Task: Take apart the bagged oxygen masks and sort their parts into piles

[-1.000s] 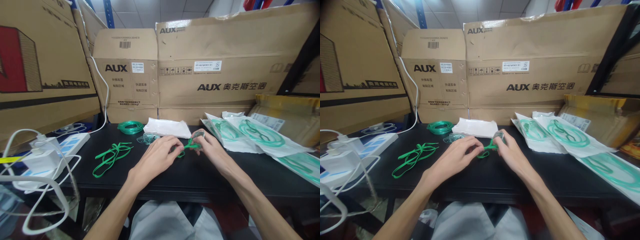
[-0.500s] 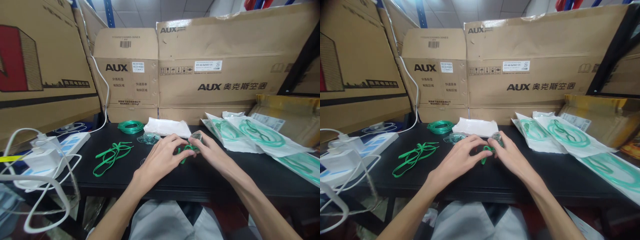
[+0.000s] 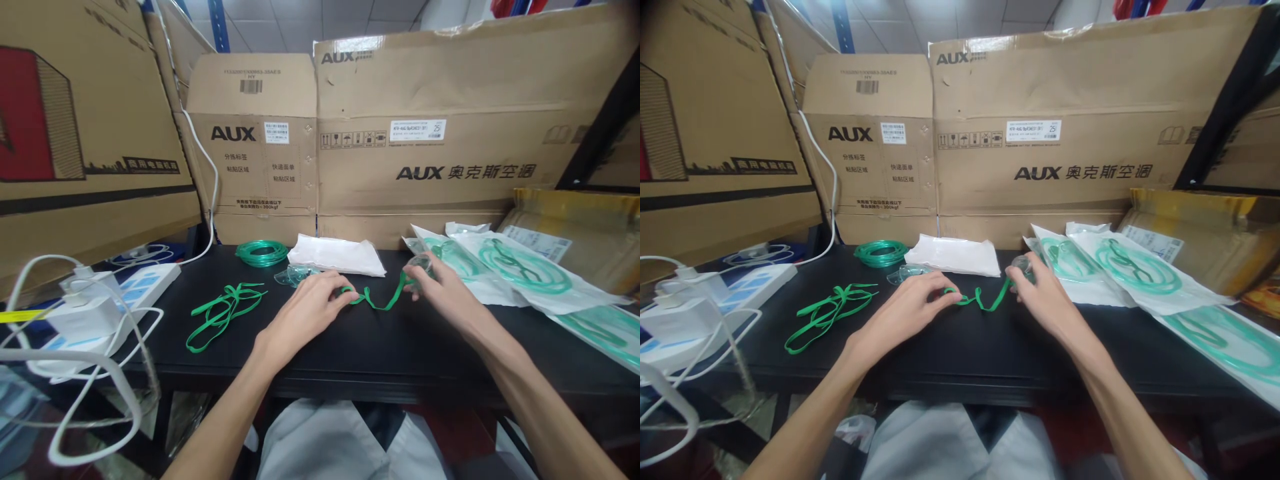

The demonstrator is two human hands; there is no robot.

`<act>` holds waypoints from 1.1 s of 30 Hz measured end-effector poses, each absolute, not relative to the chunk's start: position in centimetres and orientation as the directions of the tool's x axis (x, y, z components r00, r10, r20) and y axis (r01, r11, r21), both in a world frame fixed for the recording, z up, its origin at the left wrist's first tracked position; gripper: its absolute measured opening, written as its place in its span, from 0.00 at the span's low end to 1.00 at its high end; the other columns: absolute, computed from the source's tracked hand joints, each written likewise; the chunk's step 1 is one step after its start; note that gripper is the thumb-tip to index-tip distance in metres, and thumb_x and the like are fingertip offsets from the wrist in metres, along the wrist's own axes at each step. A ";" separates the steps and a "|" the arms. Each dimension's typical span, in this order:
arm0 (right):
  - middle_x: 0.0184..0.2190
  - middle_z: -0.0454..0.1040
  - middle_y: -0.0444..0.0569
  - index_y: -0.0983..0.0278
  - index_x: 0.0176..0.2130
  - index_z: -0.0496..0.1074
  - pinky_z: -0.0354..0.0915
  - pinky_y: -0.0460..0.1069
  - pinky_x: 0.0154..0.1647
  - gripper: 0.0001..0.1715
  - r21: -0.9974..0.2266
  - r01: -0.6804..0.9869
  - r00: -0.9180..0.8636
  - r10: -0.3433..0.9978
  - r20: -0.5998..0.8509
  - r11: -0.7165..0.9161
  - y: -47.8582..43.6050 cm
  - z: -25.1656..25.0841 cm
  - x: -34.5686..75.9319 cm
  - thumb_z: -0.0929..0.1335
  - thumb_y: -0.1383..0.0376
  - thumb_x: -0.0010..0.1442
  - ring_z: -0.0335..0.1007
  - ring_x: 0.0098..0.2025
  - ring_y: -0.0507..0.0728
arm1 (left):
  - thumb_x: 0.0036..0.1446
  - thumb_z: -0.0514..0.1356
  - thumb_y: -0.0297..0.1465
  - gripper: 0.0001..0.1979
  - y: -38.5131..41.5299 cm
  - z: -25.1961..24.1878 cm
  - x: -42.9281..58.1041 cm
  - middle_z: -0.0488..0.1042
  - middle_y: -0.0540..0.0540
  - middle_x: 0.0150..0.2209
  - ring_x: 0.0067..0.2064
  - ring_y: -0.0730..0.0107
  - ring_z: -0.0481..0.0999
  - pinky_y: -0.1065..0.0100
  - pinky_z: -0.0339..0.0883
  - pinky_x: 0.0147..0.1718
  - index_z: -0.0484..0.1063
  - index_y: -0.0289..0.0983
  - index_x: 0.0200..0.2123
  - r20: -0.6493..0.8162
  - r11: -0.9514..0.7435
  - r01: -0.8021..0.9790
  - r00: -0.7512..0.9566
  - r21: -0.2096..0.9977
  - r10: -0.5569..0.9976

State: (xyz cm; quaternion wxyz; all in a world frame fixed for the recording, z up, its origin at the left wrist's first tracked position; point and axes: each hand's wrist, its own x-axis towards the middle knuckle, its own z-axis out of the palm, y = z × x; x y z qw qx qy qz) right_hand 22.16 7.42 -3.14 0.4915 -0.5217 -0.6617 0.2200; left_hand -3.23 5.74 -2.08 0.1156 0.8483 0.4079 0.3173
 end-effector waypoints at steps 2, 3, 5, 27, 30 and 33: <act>0.36 0.72 0.46 0.59 0.40 0.66 0.70 0.52 0.33 0.10 -0.820 0.444 -0.015 0.919 0.395 0.360 7.4 -3.1 22.3 0.65 0.55 0.67 0.76 0.36 0.59 | 0.68 0.61 0.43 0.13 5.9 -2.3 -3.2 0.79 0.49 0.45 0.44 0.62 0.76 0.65 0.64 0.46 0.80 0.42 0.46 0.430 -0.622 0.619 0.453 0.478 0.781; 0.36 0.72 0.46 0.59 0.40 0.67 0.71 0.52 0.33 0.10 -0.825 0.432 -0.045 0.922 0.384 0.365 7.3 -3.2 22.0 0.65 0.55 0.67 0.77 0.36 0.59 | 0.66 0.62 0.44 0.15 5.9 -2.3 -3.0 0.79 0.49 0.48 0.46 0.62 0.76 0.64 0.64 0.48 0.79 0.43 0.49 0.439 -0.624 0.612 0.446 0.485 0.780; 0.34 0.72 0.44 0.59 0.39 0.67 0.71 0.51 0.34 0.10 -0.828 0.416 -0.102 0.924 0.368 0.375 7.0 -3.4 21.0 0.66 0.55 0.66 0.76 0.35 0.58 | 0.65 0.63 0.46 0.19 5.6 -2.5 -2.4 0.77 0.49 0.52 0.52 0.60 0.75 0.64 0.63 0.53 0.77 0.44 0.54 0.474 -0.637 0.597 0.431 0.488 0.768; 0.31 0.72 0.44 0.58 0.37 0.66 0.64 0.51 0.35 0.12 -0.680 0.585 -0.093 0.870 0.484 0.441 6.9 -3.8 20.0 0.65 0.53 0.68 0.70 0.35 0.58 | 0.59 0.61 0.28 0.04 4.8 -3.0 -1.1 0.70 0.54 0.34 0.37 0.72 0.71 0.68 0.60 0.36 0.72 0.40 0.31 0.451 -0.665 0.569 0.489 0.483 0.747; 0.31 0.72 0.44 0.57 0.37 0.66 0.64 0.52 0.36 0.12 -0.674 0.597 -0.102 0.875 0.473 0.434 6.8 -3.6 20.3 0.65 0.53 0.68 0.69 0.34 0.58 | 0.60 0.61 0.29 0.03 4.8 -2.9 -1.2 0.71 0.54 0.35 0.37 0.71 0.71 0.68 0.60 0.37 0.74 0.41 0.33 0.436 -0.647 0.579 0.478 0.496 0.762; 0.31 0.72 0.42 0.58 0.37 0.66 0.63 0.51 0.37 0.12 -0.677 0.591 -0.162 0.887 0.433 0.438 5.8 -3.4 19.2 0.65 0.53 0.69 0.68 0.32 0.56 | 0.64 0.61 0.37 0.07 4.7 -2.7 -1.3 0.72 0.53 0.38 0.39 0.69 0.72 0.67 0.60 0.36 0.75 0.41 0.35 0.447 -0.606 0.611 0.414 0.509 0.793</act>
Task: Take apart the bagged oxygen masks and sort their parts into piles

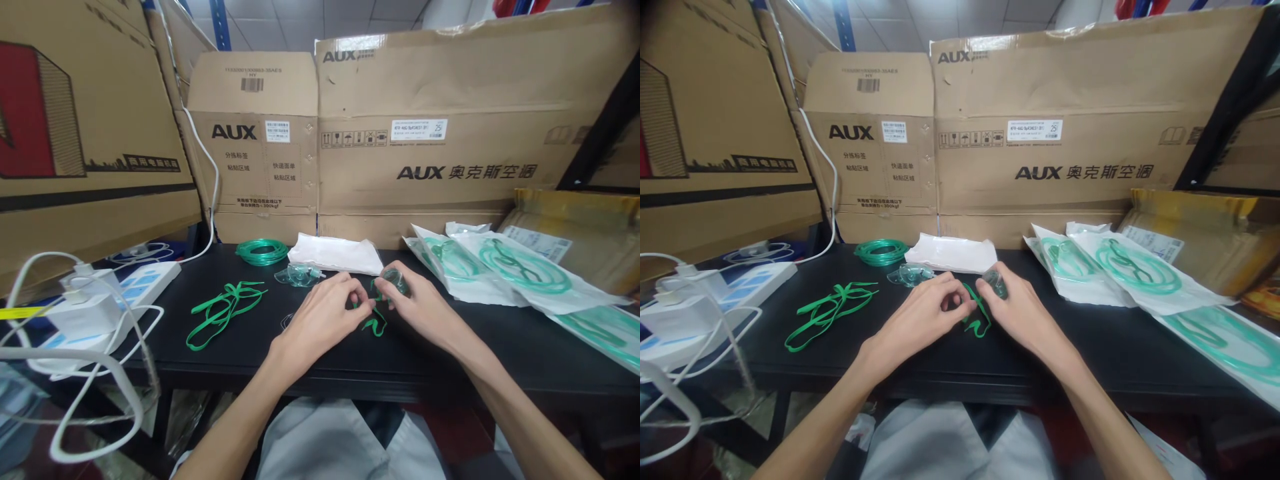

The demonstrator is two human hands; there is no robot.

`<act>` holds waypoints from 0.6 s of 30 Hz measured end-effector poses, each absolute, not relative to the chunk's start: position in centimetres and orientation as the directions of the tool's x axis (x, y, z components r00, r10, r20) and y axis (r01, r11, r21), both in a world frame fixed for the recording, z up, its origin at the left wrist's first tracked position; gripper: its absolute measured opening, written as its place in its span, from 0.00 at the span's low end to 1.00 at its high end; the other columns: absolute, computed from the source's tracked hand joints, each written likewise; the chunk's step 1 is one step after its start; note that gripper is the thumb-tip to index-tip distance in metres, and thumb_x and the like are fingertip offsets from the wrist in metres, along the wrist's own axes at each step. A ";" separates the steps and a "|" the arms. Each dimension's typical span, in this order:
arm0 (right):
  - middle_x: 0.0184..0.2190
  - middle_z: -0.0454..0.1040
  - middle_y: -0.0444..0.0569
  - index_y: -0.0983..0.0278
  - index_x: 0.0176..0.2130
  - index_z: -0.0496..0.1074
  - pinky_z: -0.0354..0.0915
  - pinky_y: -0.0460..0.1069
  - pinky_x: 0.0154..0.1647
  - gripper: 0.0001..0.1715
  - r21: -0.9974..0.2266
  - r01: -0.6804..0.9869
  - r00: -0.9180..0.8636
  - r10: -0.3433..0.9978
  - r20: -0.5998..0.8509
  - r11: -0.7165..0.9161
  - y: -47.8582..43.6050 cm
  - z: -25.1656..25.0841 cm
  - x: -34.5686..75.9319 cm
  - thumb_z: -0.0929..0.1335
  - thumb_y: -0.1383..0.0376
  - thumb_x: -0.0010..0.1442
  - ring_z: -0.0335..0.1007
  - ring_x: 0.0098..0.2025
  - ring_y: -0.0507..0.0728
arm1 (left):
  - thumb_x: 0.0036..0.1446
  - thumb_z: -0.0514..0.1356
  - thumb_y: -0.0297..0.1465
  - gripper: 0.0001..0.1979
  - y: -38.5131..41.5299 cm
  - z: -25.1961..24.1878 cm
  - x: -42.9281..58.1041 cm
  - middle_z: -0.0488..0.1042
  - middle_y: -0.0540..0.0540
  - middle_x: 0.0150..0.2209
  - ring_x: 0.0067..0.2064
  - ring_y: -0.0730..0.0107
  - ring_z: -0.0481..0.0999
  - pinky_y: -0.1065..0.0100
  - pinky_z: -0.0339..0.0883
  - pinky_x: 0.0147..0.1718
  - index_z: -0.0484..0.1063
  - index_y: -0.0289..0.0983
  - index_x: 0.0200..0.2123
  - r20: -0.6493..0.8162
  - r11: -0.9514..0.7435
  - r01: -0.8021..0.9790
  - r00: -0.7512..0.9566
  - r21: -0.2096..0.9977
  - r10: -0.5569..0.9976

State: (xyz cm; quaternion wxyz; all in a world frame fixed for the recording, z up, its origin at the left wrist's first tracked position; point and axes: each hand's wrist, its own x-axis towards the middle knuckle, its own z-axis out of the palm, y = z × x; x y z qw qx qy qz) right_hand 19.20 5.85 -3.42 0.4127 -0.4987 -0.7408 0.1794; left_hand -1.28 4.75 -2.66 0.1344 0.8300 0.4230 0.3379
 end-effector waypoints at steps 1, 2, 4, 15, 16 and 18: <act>0.31 0.72 0.41 0.58 0.37 0.66 0.63 0.51 0.37 0.13 -0.682 0.583 -0.183 0.890 0.418 0.441 5.5 -3.4 18.7 0.65 0.53 0.69 0.68 0.32 0.56 | 0.65 0.61 0.41 0.10 4.7 -2.6 -1.3 0.73 0.52 0.39 0.39 0.69 0.72 0.66 0.60 0.36 0.75 0.41 0.36 0.452 -0.597 0.619 0.397 0.511 0.799; 0.31 0.72 0.41 0.58 0.37 0.66 0.63 0.51 0.37 0.13 -0.687 0.575 -0.201 0.891 0.408 0.444 5.1 -3.3 18.3 0.65 0.53 0.69 0.68 0.33 0.56 | 0.66 0.60 0.43 0.12 4.7 -2.5 -1.4 0.73 0.52 0.39 0.39 0.68 0.72 0.66 0.60 0.36 0.76 0.41 0.36 0.454 -0.593 0.623 0.390 0.510 0.801; 0.31 0.72 0.40 0.58 0.37 0.67 0.62 0.50 0.37 0.12 -0.689 0.569 -0.225 0.890 0.396 0.450 4.6 -3.2 17.6 0.64 0.53 0.70 0.68 0.33 0.55 | 0.67 0.59 0.43 0.14 4.7 -2.4 -1.5 0.72 0.51 0.38 0.38 0.68 0.72 0.66 0.59 0.36 0.75 0.41 0.35 0.452 -0.601 0.624 0.404 0.499 0.795; 0.30 0.72 0.39 0.58 0.37 0.68 0.62 0.49 0.37 0.11 -0.687 0.553 -0.237 0.879 0.413 0.471 4.5 -3.1 17.5 0.65 0.55 0.70 0.68 0.34 0.54 | 0.67 0.55 0.32 0.14 4.8 -2.6 -1.2 0.68 0.52 0.32 0.34 0.71 0.67 0.66 0.57 0.33 0.65 0.38 0.27 0.488 -0.642 0.624 0.431 0.446 0.759; 0.30 0.72 0.39 0.58 0.37 0.68 0.62 0.49 0.37 0.12 -0.683 0.554 -0.240 0.877 0.416 0.476 4.7 -3.2 17.6 0.65 0.55 0.70 0.68 0.33 0.54 | 0.68 0.55 0.32 0.14 4.8 -2.7 -1.2 0.68 0.52 0.32 0.33 0.71 0.67 0.66 0.57 0.33 0.64 0.38 0.27 0.490 -0.645 0.618 0.433 0.450 0.757; 0.29 0.72 0.39 0.58 0.37 0.68 0.63 0.49 0.36 0.13 -0.662 0.587 -0.214 0.878 0.429 0.466 5.3 -3.4 18.0 0.65 0.53 0.70 0.68 0.32 0.55 | 0.68 0.55 0.33 0.14 4.7 -2.7 -1.2 0.68 0.52 0.32 0.33 0.72 0.68 0.66 0.57 0.33 0.66 0.38 0.28 0.488 -0.652 0.604 0.442 0.458 0.753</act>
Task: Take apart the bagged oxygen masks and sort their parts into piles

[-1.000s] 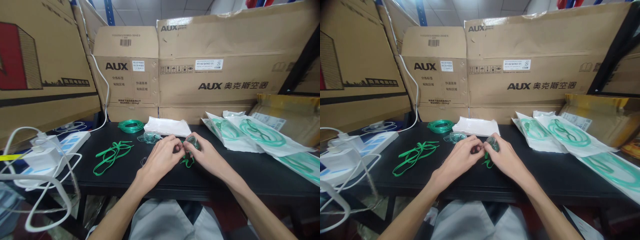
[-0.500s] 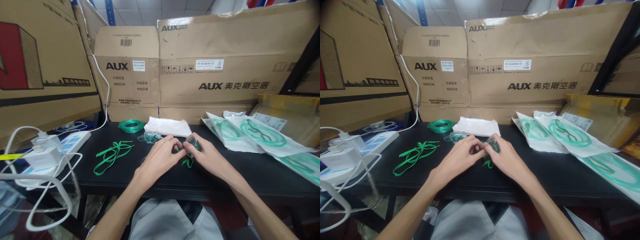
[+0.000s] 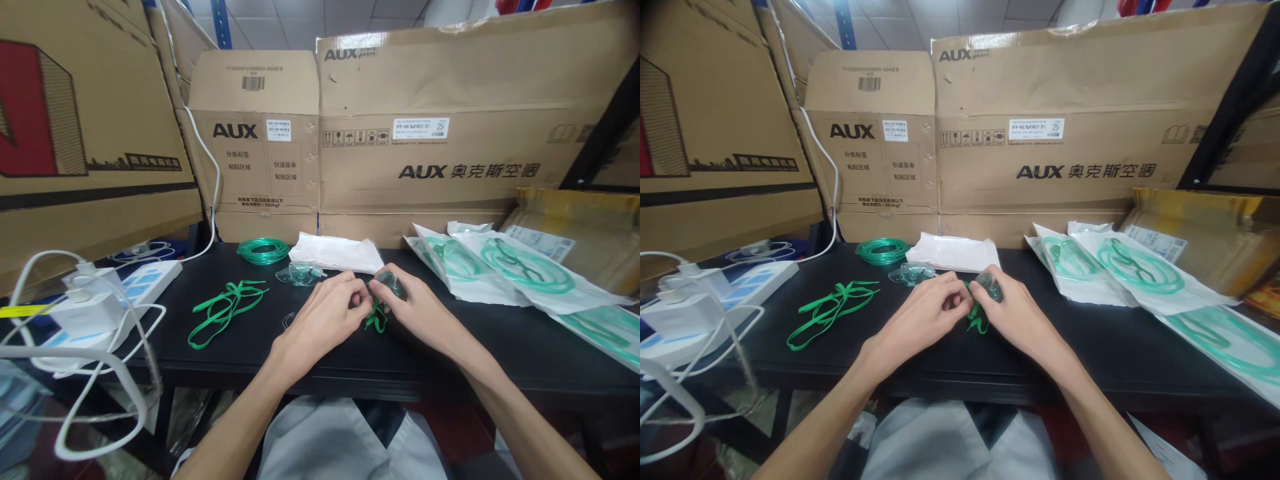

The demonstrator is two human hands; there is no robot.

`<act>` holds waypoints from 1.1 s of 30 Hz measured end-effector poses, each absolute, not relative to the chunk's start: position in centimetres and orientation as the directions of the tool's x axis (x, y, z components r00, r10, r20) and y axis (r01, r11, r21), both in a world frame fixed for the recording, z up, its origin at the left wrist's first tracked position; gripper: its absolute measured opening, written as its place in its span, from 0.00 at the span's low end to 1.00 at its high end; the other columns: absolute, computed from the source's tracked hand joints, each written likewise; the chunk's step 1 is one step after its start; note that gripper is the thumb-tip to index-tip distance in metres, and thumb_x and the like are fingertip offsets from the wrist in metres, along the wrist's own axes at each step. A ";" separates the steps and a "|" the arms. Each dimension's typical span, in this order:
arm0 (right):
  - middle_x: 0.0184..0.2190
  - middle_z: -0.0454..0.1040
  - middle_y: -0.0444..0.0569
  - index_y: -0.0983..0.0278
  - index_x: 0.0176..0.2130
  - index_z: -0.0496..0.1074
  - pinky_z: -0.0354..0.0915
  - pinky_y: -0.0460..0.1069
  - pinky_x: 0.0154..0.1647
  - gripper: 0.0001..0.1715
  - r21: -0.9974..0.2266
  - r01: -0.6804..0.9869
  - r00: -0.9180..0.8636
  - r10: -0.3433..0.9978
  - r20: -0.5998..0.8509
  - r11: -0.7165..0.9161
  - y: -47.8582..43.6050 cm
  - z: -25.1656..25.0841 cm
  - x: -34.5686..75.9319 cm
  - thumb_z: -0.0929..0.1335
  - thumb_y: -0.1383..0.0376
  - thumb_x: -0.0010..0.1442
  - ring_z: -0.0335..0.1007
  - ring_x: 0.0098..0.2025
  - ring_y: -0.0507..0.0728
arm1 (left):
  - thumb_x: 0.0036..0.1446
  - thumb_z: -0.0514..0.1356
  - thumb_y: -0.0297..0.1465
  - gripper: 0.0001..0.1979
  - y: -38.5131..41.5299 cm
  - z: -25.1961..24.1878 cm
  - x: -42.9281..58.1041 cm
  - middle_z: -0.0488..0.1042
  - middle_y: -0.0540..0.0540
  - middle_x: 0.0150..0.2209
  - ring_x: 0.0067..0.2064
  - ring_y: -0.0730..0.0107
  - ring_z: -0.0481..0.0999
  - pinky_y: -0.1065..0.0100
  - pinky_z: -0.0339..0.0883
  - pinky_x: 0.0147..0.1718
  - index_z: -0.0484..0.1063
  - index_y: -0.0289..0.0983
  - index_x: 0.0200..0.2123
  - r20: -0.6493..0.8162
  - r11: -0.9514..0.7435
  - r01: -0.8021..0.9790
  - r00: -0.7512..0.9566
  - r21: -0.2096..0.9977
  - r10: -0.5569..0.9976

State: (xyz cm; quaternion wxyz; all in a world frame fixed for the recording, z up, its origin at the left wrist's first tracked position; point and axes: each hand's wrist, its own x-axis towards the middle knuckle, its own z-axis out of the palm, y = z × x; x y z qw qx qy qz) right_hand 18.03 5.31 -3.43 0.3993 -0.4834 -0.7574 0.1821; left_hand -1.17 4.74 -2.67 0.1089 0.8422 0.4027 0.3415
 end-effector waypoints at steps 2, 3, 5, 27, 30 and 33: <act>0.30 0.73 0.41 0.58 0.36 0.68 0.63 0.50 0.36 0.14 -0.634 0.645 -0.127 0.878 0.461 0.426 6.0 -3.6 18.7 0.64 0.52 0.69 0.69 0.32 0.56 | 0.66 0.57 0.32 0.11 4.7 -2.6 -1.2 0.69 0.53 0.33 0.34 0.71 0.69 0.66 0.58 0.33 0.69 0.39 0.29 0.476 -0.655 0.599 0.456 0.461 0.752; 0.31 0.74 0.43 0.58 0.37 0.68 0.63 0.51 0.37 0.14 -0.622 0.674 -0.067 0.872 0.486 0.398 6.3 -3.6 19.2 0.64 0.52 0.69 0.70 0.34 0.57 | 0.65 0.58 0.32 0.10 4.7 -2.6 -1.2 0.69 0.53 0.33 0.34 0.71 0.70 0.67 0.59 0.34 0.71 0.39 0.30 0.466 -0.654 0.600 0.464 0.460 0.753; 0.35 0.75 0.47 0.58 0.39 0.68 0.63 0.54 0.41 0.13 -0.611 0.711 0.045 0.844 0.534 0.348 6.9 -3.5 20.2 0.65 0.52 0.68 0.71 0.38 0.60 | 0.65 0.59 0.32 0.09 4.6 -2.5 -1.4 0.71 0.52 0.34 0.35 0.70 0.71 0.67 0.60 0.35 0.74 0.40 0.31 0.440 -0.656 0.599 0.488 0.459 0.754; 0.31 0.79 0.44 0.61 0.34 0.74 0.66 0.51 0.39 0.16 -0.671 0.620 -0.445 0.887 0.127 0.407 3.9 -1.3 20.3 0.63 0.58 0.71 0.74 0.35 0.56 | 0.66 0.62 0.41 0.12 4.4 -3.3 -1.5 0.76 0.48 0.51 0.56 0.58 0.74 0.62 0.65 0.52 0.77 0.44 0.49 0.256 -0.643 0.640 0.596 0.421 0.761; 0.29 0.77 0.43 0.61 0.33 0.74 0.64 0.49 0.36 0.16 -0.654 0.637 -0.466 0.880 0.096 0.408 3.9 -1.4 20.2 0.64 0.57 0.70 0.71 0.32 0.55 | 0.65 0.64 0.40 0.09 4.3 -3.2 -1.6 0.77 0.50 0.45 0.52 0.58 0.75 0.62 0.65 0.49 0.74 0.44 0.46 0.227 -0.577 0.668 0.540 0.469 0.810; 0.28 0.74 0.42 0.60 0.35 0.75 0.62 0.49 0.34 0.15 -0.656 0.637 -0.494 0.868 0.056 0.405 3.7 -1.3 20.3 0.65 0.56 0.69 0.68 0.32 0.55 | 0.64 0.65 0.41 0.13 4.1 -3.0 -1.9 0.76 0.50 0.47 0.53 0.57 0.74 0.60 0.64 0.50 0.73 0.47 0.50 0.188 -0.546 0.683 0.529 0.484 0.828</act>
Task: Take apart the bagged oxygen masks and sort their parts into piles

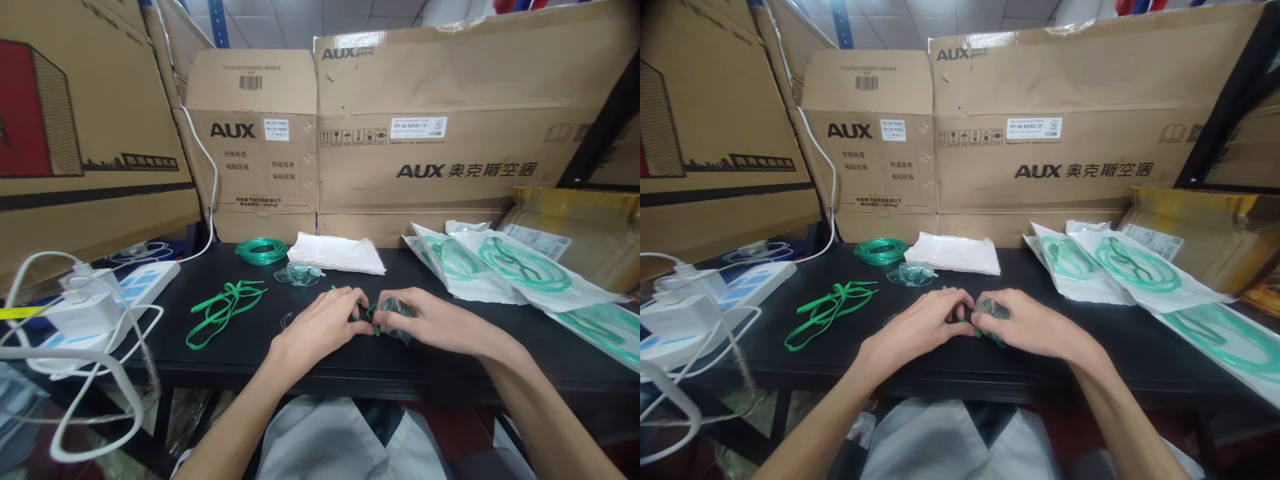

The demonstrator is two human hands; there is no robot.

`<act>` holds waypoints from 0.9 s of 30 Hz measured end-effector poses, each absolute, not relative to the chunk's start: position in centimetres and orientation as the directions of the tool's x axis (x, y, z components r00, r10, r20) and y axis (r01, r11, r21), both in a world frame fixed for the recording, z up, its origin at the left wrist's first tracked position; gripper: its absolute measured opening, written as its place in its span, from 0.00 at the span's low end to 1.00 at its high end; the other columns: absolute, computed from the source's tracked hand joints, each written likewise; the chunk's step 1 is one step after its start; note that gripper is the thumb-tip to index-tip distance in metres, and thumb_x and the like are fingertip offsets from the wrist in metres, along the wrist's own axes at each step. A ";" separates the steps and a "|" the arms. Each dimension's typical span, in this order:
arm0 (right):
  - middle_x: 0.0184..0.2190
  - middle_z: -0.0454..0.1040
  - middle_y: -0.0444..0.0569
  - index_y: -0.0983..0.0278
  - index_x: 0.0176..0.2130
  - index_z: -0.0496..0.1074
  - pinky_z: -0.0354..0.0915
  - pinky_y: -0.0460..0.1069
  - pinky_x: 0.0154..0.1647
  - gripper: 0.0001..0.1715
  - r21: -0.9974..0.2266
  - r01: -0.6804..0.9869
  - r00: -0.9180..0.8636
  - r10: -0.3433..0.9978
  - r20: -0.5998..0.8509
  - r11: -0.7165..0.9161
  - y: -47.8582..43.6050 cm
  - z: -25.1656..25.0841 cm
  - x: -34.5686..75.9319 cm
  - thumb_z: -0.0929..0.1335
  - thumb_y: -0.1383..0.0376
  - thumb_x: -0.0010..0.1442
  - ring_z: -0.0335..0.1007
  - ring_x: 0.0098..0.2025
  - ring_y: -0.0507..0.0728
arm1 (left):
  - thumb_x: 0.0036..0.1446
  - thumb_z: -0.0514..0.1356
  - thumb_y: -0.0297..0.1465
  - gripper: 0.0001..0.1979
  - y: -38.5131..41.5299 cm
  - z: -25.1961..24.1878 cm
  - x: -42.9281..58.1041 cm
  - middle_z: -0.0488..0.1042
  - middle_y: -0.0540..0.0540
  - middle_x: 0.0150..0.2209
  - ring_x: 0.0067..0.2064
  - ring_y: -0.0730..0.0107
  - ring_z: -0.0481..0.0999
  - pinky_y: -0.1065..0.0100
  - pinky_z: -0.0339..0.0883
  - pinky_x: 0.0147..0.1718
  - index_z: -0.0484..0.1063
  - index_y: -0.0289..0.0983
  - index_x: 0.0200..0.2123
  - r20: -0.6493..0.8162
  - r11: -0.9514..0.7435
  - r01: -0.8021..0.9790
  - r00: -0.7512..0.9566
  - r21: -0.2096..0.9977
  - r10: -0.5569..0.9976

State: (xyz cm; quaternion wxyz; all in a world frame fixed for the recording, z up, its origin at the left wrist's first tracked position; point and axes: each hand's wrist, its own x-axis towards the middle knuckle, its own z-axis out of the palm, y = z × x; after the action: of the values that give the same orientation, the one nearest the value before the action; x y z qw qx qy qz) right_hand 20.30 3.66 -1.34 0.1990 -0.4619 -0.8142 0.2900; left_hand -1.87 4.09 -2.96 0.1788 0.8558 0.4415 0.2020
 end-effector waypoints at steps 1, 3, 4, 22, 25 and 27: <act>0.28 0.74 0.42 0.60 0.35 0.76 0.62 0.48 0.33 0.15 -0.656 0.635 -0.506 0.861 0.046 0.408 3.6 -1.3 20.4 0.65 0.56 0.69 0.67 0.32 0.55 | 0.63 0.65 0.42 0.15 4.1 -2.9 -2.0 0.75 0.49 0.49 0.55 0.56 0.73 0.60 0.64 0.51 0.73 0.48 0.52 0.181 -0.547 0.686 0.533 0.480 0.827; 0.28 0.73 0.41 0.60 0.36 0.77 0.61 0.48 0.32 0.14 -0.649 0.634 -0.531 0.847 0.030 0.420 3.5 -1.2 20.5 0.65 0.57 0.68 0.66 0.31 0.54 | 0.62 0.65 0.44 0.17 4.1 -2.9 -2.1 0.73 0.49 0.52 0.57 0.54 0.72 0.59 0.63 0.52 0.74 0.49 0.53 0.165 -0.543 0.694 0.536 0.473 0.828; 0.28 0.73 0.42 0.60 0.36 0.77 0.61 0.48 0.32 0.14 -0.646 0.632 -0.542 0.840 0.026 0.428 3.5 -1.1 20.6 0.65 0.58 0.68 0.67 0.31 0.54 | 0.62 0.65 0.45 0.17 4.1 -3.0 -2.2 0.73 0.49 0.52 0.57 0.54 0.72 0.60 0.64 0.51 0.75 0.49 0.52 0.160 -0.540 0.696 0.535 0.473 0.830; 0.39 0.81 0.51 0.59 0.37 0.79 0.68 0.55 0.44 0.25 -0.616 0.642 -0.386 0.887 0.255 0.457 3.8 0.6 23.7 0.64 0.45 0.70 0.75 0.44 0.63 | 0.69 0.59 0.40 0.09 3.4 0.7 -4.7 0.75 0.49 0.46 0.45 0.63 0.76 0.65 0.65 0.45 0.75 0.42 0.42 0.552 -0.605 0.733 0.379 0.311 0.743; 0.38 0.81 0.51 0.60 0.37 0.78 0.69 0.55 0.44 0.26 -0.629 0.628 -0.385 0.885 0.262 0.459 3.8 0.6 23.6 0.63 0.45 0.70 0.76 0.43 0.62 | 0.68 0.60 0.42 0.11 3.7 2.2 -8.7 0.76 0.49 0.43 0.42 0.62 0.76 0.64 0.64 0.42 0.75 0.42 0.39 0.584 -0.457 0.852 0.239 0.257 0.776; 0.36 0.81 0.51 0.60 0.36 0.77 0.70 0.55 0.45 0.25 -0.661 0.596 -0.392 0.884 0.257 0.456 3.8 0.6 23.4 0.63 0.45 0.70 0.77 0.41 0.61 | 0.67 0.60 0.44 0.13 4.3 2.5 -11.6 0.77 0.48 0.41 0.42 0.58 0.77 0.62 0.63 0.41 0.76 0.42 0.39 0.551 -0.313 0.924 0.148 0.219 0.821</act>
State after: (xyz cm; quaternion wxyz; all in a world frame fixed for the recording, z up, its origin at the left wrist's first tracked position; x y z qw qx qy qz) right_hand 23.39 3.83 0.56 0.2997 -0.4630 -0.7989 0.2400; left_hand -11.55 4.26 2.55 -0.0858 0.7527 0.5797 0.3002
